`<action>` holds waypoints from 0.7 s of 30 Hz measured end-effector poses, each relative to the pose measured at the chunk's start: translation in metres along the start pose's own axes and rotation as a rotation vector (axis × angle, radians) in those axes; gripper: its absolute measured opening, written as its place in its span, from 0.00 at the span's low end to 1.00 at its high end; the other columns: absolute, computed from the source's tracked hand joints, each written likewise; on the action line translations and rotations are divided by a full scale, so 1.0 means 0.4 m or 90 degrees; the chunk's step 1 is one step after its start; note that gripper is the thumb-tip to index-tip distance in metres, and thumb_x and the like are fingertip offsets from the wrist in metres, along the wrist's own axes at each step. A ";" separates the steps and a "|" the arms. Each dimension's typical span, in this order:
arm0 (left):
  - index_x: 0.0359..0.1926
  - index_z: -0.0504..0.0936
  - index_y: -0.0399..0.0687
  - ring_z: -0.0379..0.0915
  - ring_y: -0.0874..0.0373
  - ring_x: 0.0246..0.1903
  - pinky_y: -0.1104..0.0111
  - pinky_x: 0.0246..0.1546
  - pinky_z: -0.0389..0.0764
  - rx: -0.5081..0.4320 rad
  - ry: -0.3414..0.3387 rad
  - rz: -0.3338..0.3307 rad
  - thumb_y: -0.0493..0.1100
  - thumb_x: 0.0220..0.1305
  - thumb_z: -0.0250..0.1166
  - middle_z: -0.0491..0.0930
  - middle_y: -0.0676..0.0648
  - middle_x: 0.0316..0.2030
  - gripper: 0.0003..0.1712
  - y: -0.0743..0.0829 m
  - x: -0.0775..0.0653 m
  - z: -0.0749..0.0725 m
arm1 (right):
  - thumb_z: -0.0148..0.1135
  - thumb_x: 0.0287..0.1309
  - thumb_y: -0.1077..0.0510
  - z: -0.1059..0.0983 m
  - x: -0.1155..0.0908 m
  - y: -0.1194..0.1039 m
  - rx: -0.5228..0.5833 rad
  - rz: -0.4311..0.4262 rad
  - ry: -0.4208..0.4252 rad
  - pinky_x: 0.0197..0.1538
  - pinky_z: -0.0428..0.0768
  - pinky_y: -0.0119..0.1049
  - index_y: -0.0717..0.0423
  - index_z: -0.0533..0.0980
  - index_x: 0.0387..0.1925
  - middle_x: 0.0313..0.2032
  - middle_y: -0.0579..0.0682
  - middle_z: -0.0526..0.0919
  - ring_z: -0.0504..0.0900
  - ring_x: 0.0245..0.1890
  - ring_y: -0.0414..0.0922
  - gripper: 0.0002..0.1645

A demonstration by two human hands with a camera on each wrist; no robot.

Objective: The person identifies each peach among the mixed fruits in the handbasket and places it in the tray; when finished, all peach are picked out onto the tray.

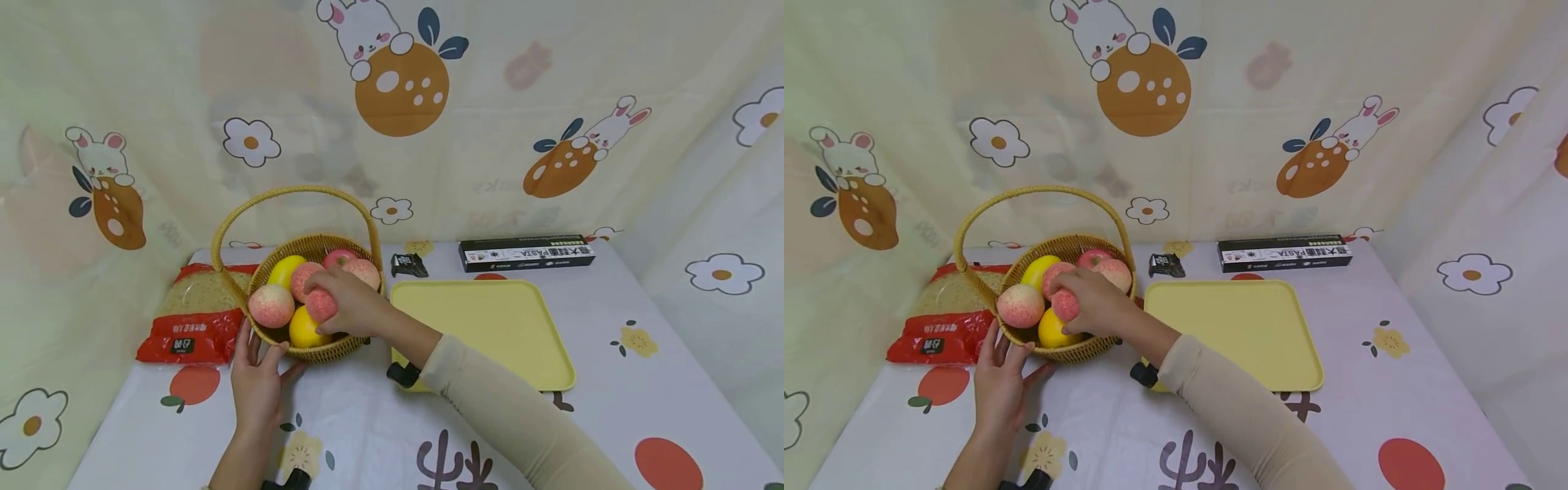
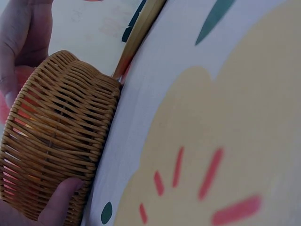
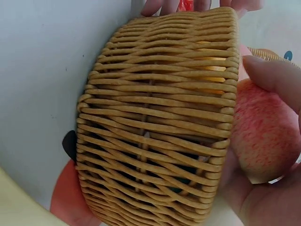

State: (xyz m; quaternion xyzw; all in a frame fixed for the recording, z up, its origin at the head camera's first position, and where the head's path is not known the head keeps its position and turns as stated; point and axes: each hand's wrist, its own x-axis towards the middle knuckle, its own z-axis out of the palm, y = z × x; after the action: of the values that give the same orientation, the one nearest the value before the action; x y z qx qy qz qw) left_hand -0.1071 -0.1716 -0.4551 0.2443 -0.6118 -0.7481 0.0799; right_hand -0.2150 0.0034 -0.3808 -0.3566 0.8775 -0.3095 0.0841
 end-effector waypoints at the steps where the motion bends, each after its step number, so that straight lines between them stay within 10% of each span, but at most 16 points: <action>1: 0.83 0.48 0.82 0.60 0.47 0.80 0.45 0.54 0.86 0.001 0.000 0.001 0.38 0.74 0.61 0.51 0.57 0.85 0.50 -0.001 0.000 0.000 | 0.81 0.53 0.55 0.001 -0.001 0.003 0.010 -0.007 0.004 0.66 0.81 0.44 0.48 0.77 0.62 0.65 0.50 0.78 0.79 0.62 0.47 0.35; 13: 0.84 0.47 0.81 0.61 0.48 0.79 0.47 0.53 0.87 0.009 0.014 0.010 0.38 0.74 0.62 0.52 0.57 0.85 0.51 0.000 0.001 0.001 | 0.79 0.51 0.53 -0.045 -0.059 -0.008 0.243 0.008 0.011 0.45 0.89 0.35 0.42 0.76 0.61 0.57 0.48 0.81 0.83 0.49 0.48 0.35; 21: 0.84 0.47 0.81 0.57 0.47 0.81 0.46 0.54 0.86 0.007 0.010 -0.006 0.38 0.74 0.61 0.50 0.57 0.85 0.51 0.003 -0.001 0.002 | 0.80 0.51 0.57 -0.122 -0.129 0.011 0.342 0.008 0.059 0.57 0.88 0.46 0.46 0.76 0.65 0.68 0.48 0.75 0.80 0.59 0.54 0.38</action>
State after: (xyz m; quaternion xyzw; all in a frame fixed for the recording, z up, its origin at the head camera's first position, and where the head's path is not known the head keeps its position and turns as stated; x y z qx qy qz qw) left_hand -0.1073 -0.1708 -0.4537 0.2535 -0.6142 -0.7431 0.0800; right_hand -0.1977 0.0642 -0.3484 -0.3014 0.7689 -0.5469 0.1375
